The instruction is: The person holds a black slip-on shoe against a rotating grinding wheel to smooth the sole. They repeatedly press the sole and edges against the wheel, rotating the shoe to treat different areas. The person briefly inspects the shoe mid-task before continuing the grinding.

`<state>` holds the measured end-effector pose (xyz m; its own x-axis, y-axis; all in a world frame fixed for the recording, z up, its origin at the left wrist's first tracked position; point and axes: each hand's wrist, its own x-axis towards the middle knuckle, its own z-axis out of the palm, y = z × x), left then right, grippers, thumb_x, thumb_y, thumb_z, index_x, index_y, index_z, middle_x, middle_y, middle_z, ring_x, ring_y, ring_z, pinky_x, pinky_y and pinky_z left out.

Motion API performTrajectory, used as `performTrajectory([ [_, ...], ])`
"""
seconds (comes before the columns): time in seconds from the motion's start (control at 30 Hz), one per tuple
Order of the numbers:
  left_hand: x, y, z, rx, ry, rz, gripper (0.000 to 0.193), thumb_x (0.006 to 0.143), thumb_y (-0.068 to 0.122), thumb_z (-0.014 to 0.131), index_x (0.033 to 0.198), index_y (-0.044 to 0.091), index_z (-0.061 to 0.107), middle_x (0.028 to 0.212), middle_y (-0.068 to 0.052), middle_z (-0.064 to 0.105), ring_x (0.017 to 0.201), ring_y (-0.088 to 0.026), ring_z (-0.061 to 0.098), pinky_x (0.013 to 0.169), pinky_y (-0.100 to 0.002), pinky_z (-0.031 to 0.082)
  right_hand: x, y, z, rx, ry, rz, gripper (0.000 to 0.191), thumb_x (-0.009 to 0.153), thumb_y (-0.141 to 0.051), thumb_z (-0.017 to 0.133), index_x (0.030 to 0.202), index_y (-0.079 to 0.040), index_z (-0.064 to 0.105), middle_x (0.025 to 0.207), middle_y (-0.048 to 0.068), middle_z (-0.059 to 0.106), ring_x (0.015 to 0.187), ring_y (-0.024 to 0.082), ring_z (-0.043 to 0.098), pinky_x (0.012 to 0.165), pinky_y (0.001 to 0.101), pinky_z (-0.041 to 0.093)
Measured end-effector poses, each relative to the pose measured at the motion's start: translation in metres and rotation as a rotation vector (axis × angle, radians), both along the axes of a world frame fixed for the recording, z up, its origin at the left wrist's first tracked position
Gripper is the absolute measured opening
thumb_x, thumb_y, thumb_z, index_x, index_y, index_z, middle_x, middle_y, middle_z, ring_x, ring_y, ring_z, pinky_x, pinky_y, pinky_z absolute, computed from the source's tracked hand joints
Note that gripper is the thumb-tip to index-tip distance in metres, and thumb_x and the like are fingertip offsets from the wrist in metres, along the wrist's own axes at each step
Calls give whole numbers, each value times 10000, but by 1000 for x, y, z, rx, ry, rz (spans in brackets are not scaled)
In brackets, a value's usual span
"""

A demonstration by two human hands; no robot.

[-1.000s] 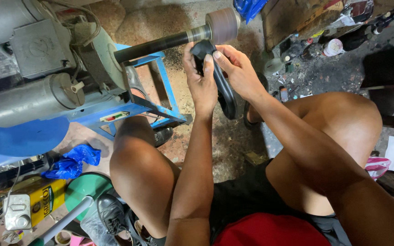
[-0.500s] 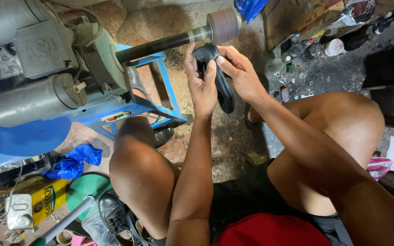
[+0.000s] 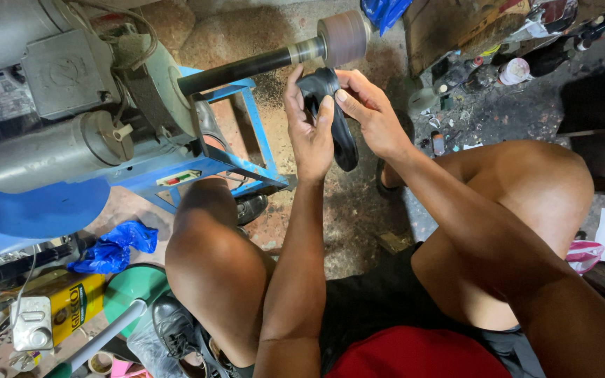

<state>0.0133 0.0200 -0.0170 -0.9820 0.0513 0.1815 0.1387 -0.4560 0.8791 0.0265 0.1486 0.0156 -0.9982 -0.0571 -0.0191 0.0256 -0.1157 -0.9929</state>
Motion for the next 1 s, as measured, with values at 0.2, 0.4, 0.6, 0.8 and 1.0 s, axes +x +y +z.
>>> performTrajectory([
  [0.2,3,-4,5,-20,0,-9,600,1054,-7,586,1593,51,330,1431,-141,553,1341,-202,526,1195,-338,396,2,-1,2,-34,25,20,314,1123,-170,541,1396,-16,550,1267,5,608,1191,74,546,1067,241,440],
  [0.4,4,-6,-14,115,21,-60,623,1015,34,584,1577,54,316,1418,-103,518,1333,-183,519,1185,-318,403,3,4,-4,112,101,34,344,1122,-123,546,1446,-7,539,1313,11,574,1248,77,526,1112,227,410],
  [0.6,-8,-4,-37,-6,-234,328,247,1097,212,636,1223,2,600,1110,-79,577,1068,-146,550,972,-316,462,0,0,-7,135,72,68,504,1083,-84,594,1569,-64,462,1347,30,445,1199,109,478,1059,269,449],
  [0.8,-15,-12,-22,-213,-492,123,315,951,367,712,1076,94,617,960,-14,659,866,-102,633,715,-315,556,1,1,1,407,146,113,550,1067,-91,618,1580,-94,418,1441,51,444,1361,141,446,1132,310,436],
  [1.0,-19,-9,-18,42,-533,-10,275,964,362,679,1016,102,610,986,-45,708,882,-131,693,780,-366,615,1,2,1,152,86,148,494,1102,-148,578,1573,-94,441,1389,37,436,1326,136,450,1068,284,467],
])
